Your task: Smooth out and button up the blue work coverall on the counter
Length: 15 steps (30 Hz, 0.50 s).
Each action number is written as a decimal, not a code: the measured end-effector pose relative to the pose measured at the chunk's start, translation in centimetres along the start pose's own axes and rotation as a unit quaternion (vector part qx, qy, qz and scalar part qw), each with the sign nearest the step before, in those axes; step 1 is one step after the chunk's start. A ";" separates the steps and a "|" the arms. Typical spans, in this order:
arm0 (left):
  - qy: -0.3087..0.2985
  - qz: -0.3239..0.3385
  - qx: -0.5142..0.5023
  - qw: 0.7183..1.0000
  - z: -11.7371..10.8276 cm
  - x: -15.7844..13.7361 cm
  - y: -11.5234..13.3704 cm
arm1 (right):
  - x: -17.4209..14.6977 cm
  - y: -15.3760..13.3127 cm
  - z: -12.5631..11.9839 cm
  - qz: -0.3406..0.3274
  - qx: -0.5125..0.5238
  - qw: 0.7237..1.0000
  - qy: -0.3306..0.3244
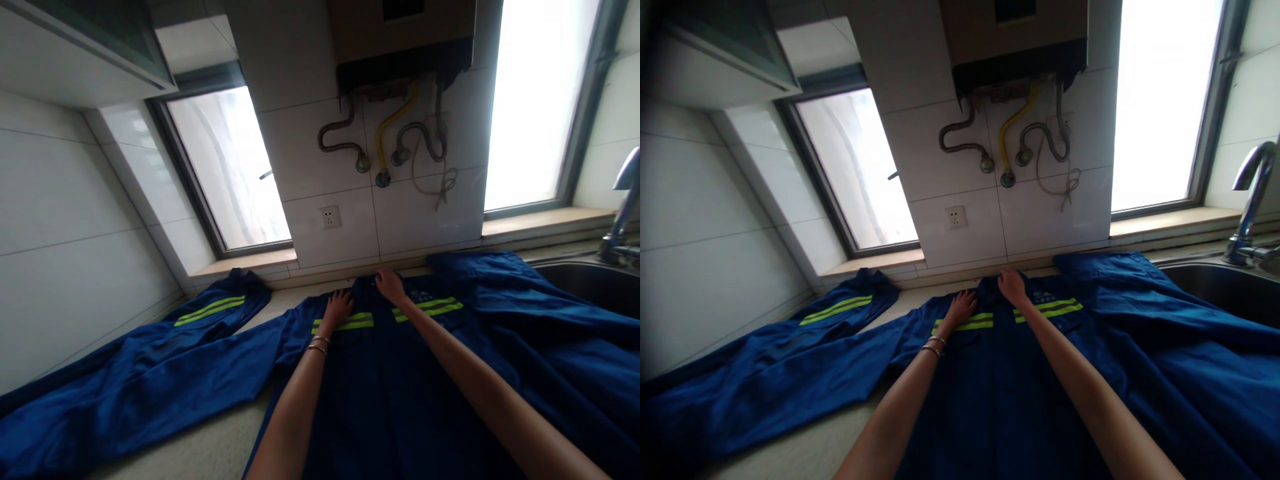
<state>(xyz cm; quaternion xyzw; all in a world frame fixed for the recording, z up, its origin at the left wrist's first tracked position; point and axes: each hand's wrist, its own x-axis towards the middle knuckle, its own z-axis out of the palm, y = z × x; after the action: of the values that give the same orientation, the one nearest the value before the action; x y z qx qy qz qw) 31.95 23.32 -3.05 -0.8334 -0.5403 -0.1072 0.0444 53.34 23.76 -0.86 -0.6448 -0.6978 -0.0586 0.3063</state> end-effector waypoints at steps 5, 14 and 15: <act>0.078 0.038 -0.040 0.995 -0.2 0.0 0.4 | -0.7 5.8 1.5 0.066 -0.068 0.991 -0.091; -0.059 0.040 0.015 0.997 -1.1 -2.8 1.9 | -1.1 5.9 2.2 0.069 -0.065 0.984 -0.152; -0.060 0.034 0.020 0.997 -1.3 -3.6 1.9 | -1.2 5.7 1.9 0.072 -0.062 0.987 -0.130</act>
<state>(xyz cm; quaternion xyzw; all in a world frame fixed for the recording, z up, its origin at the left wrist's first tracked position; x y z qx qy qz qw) 32.08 19.13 -2.53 -0.8552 -0.5154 -0.0444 0.0316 57.96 24.51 -4.79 -0.7133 -0.6784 0.0050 0.1760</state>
